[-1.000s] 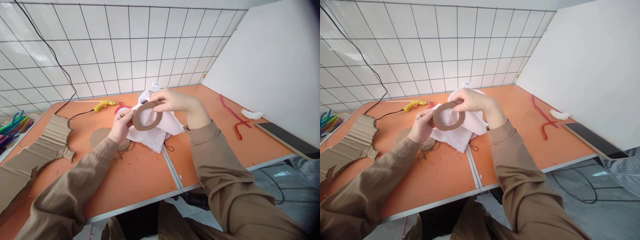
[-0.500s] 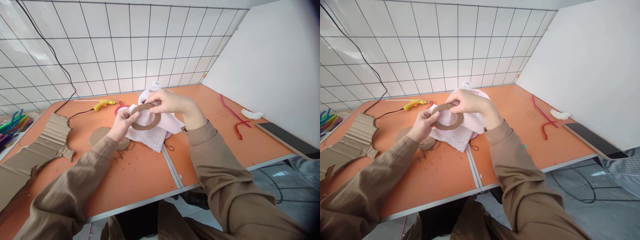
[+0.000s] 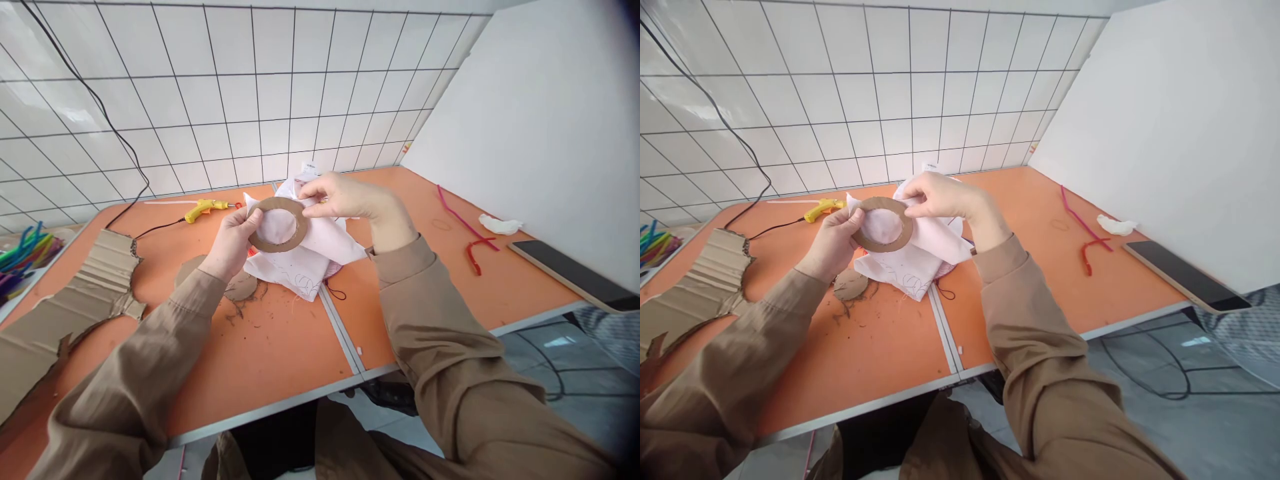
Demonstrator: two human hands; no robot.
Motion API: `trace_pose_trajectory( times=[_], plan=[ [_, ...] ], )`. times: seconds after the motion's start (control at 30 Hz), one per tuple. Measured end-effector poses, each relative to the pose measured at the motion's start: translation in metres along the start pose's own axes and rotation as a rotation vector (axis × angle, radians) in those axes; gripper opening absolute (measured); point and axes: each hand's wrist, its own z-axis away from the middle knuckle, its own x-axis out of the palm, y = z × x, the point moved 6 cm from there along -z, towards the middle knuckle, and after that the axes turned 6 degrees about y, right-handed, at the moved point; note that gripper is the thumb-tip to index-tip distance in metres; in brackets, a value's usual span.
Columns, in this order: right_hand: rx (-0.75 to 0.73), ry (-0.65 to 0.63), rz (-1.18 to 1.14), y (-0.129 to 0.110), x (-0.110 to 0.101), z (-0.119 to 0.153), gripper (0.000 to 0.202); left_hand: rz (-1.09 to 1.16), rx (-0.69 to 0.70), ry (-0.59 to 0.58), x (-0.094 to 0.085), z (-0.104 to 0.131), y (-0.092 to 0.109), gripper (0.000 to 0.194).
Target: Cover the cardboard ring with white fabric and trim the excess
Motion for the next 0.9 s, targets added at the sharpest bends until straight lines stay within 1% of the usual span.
trace_pose_trajectory(
  times=[0.1, 0.17, 0.23, 0.33, 0.4, 0.5, 0.6, 0.67, 0.73, 0.8, 0.9],
  plan=[
    [0.05, 0.033, 0.007, 0.002, -0.006, 0.002, 0.023, 0.006, 0.009, 0.043, 0.001, 0.001, 0.003, 0.028],
    [0.073, 0.079, 0.043, 0.005, -0.01, 0.002, 0.02, 0.015, 0.018, 0.071, 0.001, 0.001, 0.004, 0.026],
    [0.109, 0.147, 0.117, 0.009, -0.014, 0.002, 0.017, 0.028, 0.032, 0.09, 0.001, 0.001, 0.004, 0.025],
    [0.15, 0.286, 0.262, 0.013, -0.021, 0.002, 0.009, 0.05, 0.048, 0.095, 0.004, 0.0, 0.003, 0.024],
    [0.135, 0.368, 0.363, 0.009, -0.025, 0.003, 0.007, 0.057, 0.072, 0.1, 0.006, 0.001, 0.004, 0.023],
    [0.095, 0.454, 0.487, -0.004, -0.031, 0.007, 0.011, -0.005, 0.157, 0.132, 0.008, 0.005, 0.011, 0.023],
    [0.125, 0.539, 0.489, -0.013, -0.04, 0.013, 0.014, -0.085, 0.224, 0.167, 0.01, 0.011, 0.02, 0.03],
    [0.174, 0.601, 0.466, -0.012, -0.047, 0.016, 0.015, -0.083, 0.216, 0.178, 0.011, 0.013, 0.022, 0.032],
    [0.223, 0.664, 0.454, -0.004, -0.053, 0.017, 0.016, -0.032, 0.18, 0.177, 0.014, 0.014, 0.02, 0.029],
    [0.253, 0.705, 0.427, 0.01, -0.056, 0.016, 0.017, 0.049, 0.133, 0.179, 0.016, 0.011, 0.015, 0.021],
    [0.232, 0.712, 0.364, 0.035, -0.056, 0.012, 0.019, 0.141, 0.047, 0.188, 0.02, 0.001, 0.009, 0.016]
  ],
)
